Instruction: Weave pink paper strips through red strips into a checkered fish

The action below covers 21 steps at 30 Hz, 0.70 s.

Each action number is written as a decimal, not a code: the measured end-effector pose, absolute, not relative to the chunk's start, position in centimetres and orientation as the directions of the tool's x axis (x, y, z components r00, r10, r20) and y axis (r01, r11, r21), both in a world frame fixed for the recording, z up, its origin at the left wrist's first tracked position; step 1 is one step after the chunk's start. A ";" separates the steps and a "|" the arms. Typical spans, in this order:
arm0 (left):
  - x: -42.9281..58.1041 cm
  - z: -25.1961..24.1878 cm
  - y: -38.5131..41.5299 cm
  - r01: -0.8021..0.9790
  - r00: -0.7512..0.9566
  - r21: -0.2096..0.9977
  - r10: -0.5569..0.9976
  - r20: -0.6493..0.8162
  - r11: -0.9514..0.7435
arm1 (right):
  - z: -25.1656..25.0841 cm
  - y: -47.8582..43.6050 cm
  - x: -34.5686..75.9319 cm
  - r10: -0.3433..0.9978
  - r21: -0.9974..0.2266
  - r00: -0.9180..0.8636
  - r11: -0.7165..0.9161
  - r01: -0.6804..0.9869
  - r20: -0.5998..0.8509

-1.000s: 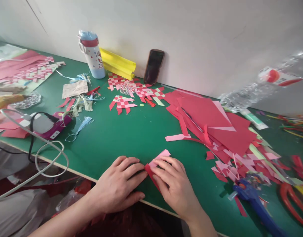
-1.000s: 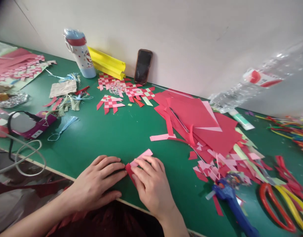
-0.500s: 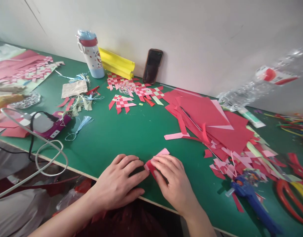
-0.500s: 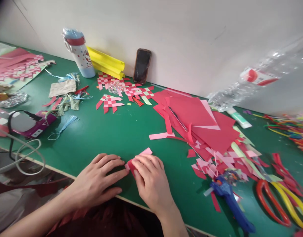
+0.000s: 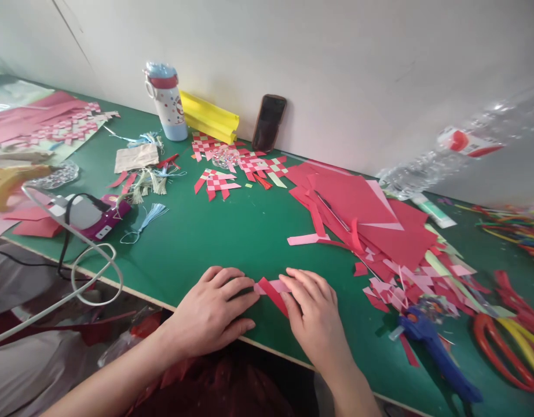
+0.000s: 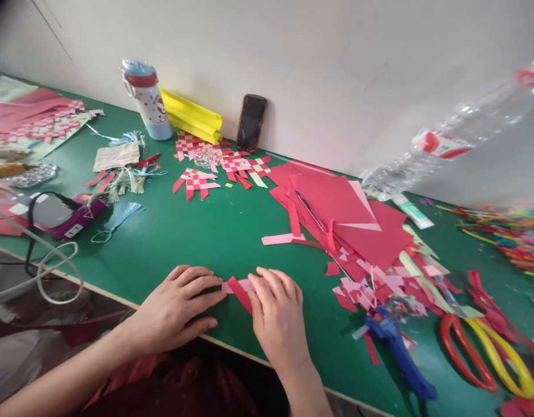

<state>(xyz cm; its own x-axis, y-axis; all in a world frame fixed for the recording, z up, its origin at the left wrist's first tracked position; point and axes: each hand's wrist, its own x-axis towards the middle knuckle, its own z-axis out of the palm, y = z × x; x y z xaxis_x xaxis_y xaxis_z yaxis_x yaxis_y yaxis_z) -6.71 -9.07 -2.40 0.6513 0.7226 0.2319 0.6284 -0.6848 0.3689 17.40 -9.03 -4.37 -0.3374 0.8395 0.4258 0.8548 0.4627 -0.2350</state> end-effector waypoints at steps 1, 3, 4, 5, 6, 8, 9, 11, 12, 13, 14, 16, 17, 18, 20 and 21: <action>-6.5 -2.4 -8.9 0.630 0.636 0.387 0.733 0.240 -0.673 | -4.4 -9.1 17.4 0.840 -0.238 -0.337 0.464 0.853 0.425; -5.7 -2.5 -8.6 0.653 0.586 0.420 0.771 0.249 -0.631 | -4.3 -9.1 17.3 0.840 -0.241 -0.347 0.471 0.849 0.418; -5.3 -2.5 -8.4 0.680 0.546 0.423 0.799 0.251 -0.598 | -4.2 -9.1 17.2 0.839 -0.243 -0.351 0.474 0.846 0.416; -4.9 -2.5 -8.2 0.715 0.506 0.419 0.828 0.244 -0.560 | -4.2 -9.2 17.2 0.840 -0.248 -0.350 0.475 0.844 0.415; -4.4 -2.6 -8.0 0.744 0.477 0.406 0.847 0.234 -0.531 | -4.1 -9.2 17.1 0.842 -0.254 -0.347 0.473 0.844 0.414; -3.7 -2.5 -7.7 0.783 0.440 0.383 0.871 0.217 -0.491 | -4.1 -9.3 17.1 0.848 -0.272 -0.333 0.464 0.843 0.413; -3.4 -2.5 -7.5 0.795 0.432 0.374 0.878 0.206 -0.479 | -4.1 -9.3 17.1 0.851 -0.281 -0.327 0.460 0.842 0.412; -3.1 -2.3 -7.3 0.811 0.424 0.361 0.888 0.177 -0.459 | -4.2 -9.4 17.2 0.855 -0.294 -0.318 0.454 0.841 0.411; -3.0 -2.2 -7.2 0.818 0.422 0.355 0.892 0.161 -0.451 | -4.2 -9.4 17.2 0.855 -0.298 -0.314 0.452 0.841 0.413; -2.9 -2.1 -7.2 0.825 0.420 0.350 0.896 0.148 -0.444 | -4.3 -9.3 17.2 0.856 -0.303 -0.309 0.450 0.840 0.415; -2.8 -2.0 -7.1 0.829 0.417 0.347 0.898 0.138 -0.438 | -4.4 -9.3 17.2 0.856 -0.306 -0.304 0.448 0.840 0.417; -2.8 -1.9 -7.0 0.827 0.417 0.355 0.899 0.132 -0.436 | -4.5 -9.3 17.2 0.854 -0.307 -0.300 0.448 0.840 0.425; -2.8 -1.9 -7.0 0.822 0.419 0.364 0.898 0.132 -0.437 | -4.5 -9.3 17.3 0.852 -0.304 -0.300 0.449 0.841 0.429; -2.7 -2.0 -7.0 0.817 0.421 0.375 0.897 0.131 -0.438 | -4.5 -9.3 17.3 0.850 -0.298 -0.302 0.451 0.841 0.433; -2.7 -2.1 -7.0 0.807 0.423 0.397 0.897 0.125 -0.436 | -4.6 -9.3 17.3 0.843 -0.283 -0.310 0.457 0.843 0.438; -2.7 -2.2 -7.0 0.803 0.423 0.408 0.898 0.124 -0.435 | -4.6 -9.3 17.4 0.841 -0.279 -0.311 0.459 0.844 0.443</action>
<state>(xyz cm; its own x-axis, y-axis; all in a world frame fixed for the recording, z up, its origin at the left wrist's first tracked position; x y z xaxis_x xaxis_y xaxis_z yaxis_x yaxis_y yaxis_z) -2.69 -7.00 -2.25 0.4230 0.8976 0.1242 0.8030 -0.4348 0.4076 17.37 -9.34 -4.63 -0.3112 0.8409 0.4428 0.8437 0.4589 -0.2785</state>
